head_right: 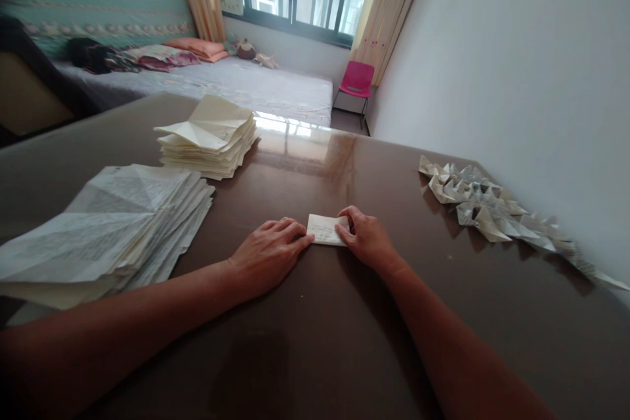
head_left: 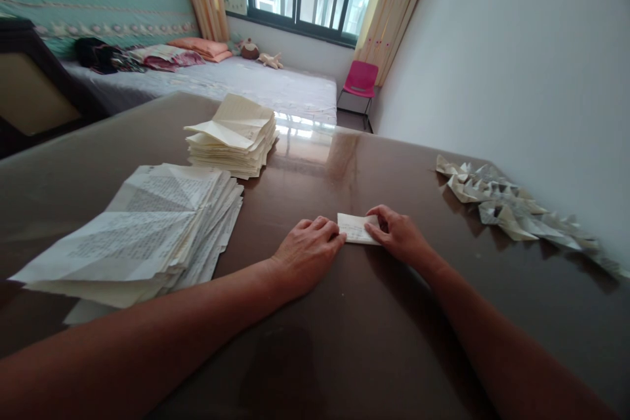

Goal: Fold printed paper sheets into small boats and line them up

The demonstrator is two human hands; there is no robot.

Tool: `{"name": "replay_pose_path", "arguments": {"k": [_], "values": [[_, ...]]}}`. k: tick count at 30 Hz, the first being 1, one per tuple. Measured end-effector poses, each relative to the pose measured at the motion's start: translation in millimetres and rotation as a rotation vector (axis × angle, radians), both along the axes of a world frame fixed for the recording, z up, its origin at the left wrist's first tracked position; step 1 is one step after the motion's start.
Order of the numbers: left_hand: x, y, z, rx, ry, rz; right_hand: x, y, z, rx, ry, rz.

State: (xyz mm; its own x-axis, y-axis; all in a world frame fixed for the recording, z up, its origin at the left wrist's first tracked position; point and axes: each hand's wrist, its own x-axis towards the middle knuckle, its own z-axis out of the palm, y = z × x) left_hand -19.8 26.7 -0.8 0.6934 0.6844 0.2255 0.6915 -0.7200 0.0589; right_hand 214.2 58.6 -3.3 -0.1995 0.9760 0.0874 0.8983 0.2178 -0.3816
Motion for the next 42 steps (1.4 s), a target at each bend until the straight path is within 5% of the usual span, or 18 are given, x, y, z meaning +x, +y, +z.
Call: {"name": "replay_pose_path", "arguments": {"k": [7,16,24,30,42], "values": [[0.8,1.9,-1.2,0.001,-0.025,0.013,-0.4,0.2,-0.4,0.001,-0.011,-0.004],[6.0,6.3,-13.8,0.016,-0.129,-0.166,0.5,0.5,-4.7,0.024,-0.034,0.004],[5.3,2.0,-7.2,-0.007,-0.057,-0.128,-1.4,-11.2,18.7,0.358,-0.146,0.053],[5.3,1.9,-6.9,0.022,-0.039,-0.129,-17.9,-32.6,30.9,0.194,-0.389,0.512],[3.3,0.9,-5.1,0.043,-0.007,-0.131,-32.6,-68.1,48.9,0.037,-0.800,0.338]]}}
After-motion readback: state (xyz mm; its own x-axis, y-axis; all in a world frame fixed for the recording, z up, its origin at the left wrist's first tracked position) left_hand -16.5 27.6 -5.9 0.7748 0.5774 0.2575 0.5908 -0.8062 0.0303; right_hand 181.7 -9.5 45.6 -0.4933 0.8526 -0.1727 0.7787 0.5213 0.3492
